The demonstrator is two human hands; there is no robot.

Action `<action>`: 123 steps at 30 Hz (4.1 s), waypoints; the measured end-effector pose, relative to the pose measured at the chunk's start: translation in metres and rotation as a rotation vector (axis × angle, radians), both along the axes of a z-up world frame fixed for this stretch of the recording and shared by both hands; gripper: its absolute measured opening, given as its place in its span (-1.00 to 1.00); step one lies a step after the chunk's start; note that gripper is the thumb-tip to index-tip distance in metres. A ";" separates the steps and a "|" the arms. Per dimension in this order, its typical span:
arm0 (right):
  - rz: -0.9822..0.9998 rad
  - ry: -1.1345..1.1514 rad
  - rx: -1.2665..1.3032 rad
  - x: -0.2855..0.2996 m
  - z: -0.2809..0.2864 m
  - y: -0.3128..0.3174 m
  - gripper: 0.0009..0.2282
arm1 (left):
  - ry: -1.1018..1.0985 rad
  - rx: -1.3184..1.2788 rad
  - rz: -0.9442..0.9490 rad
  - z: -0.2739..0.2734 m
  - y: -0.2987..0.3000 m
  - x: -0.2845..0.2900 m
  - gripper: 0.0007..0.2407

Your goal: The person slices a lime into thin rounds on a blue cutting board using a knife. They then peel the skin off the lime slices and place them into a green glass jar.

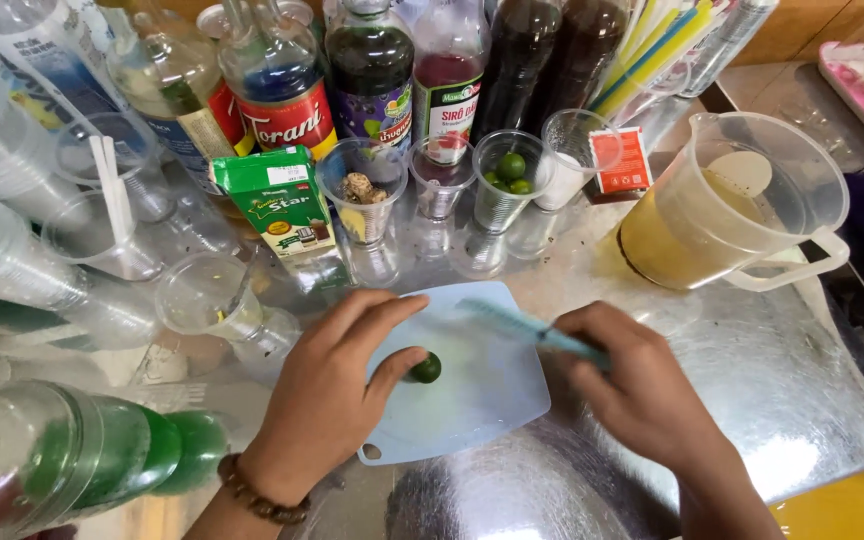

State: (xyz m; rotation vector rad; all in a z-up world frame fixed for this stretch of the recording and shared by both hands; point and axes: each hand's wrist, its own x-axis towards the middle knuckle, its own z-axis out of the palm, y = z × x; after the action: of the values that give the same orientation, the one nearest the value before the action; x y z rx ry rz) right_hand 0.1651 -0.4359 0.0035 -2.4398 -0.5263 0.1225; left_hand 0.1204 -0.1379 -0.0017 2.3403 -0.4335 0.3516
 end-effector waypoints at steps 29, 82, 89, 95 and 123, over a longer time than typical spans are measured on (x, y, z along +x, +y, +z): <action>-0.448 0.186 0.049 -0.083 -0.031 0.004 -0.79 | 0.080 0.043 0.016 -0.029 -0.006 -0.010 -0.76; -0.497 0.065 -0.085 -0.082 -0.033 0.041 -0.60 | 0.015 0.000 -0.066 -0.052 -0.005 -0.012 -0.83; -0.070 -0.331 -0.083 -0.087 -0.047 0.056 -0.66 | -0.103 0.040 -0.050 -0.046 -0.010 -0.014 -0.87; 0.033 -0.475 -0.169 -0.088 -0.052 0.068 -0.71 | -0.091 0.047 -0.034 -0.049 -0.012 -0.014 -0.83; -0.002 -0.642 -0.235 -0.081 -0.050 0.060 -0.73 | -0.188 0.011 -0.005 -0.049 -0.022 -0.009 -0.89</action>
State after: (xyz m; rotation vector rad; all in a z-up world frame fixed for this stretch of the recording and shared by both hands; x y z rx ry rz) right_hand 0.0839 -0.3755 -0.0462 -2.6875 -0.8191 -0.6546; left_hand 0.1115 -0.1596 -0.0503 2.3253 -0.5320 0.5707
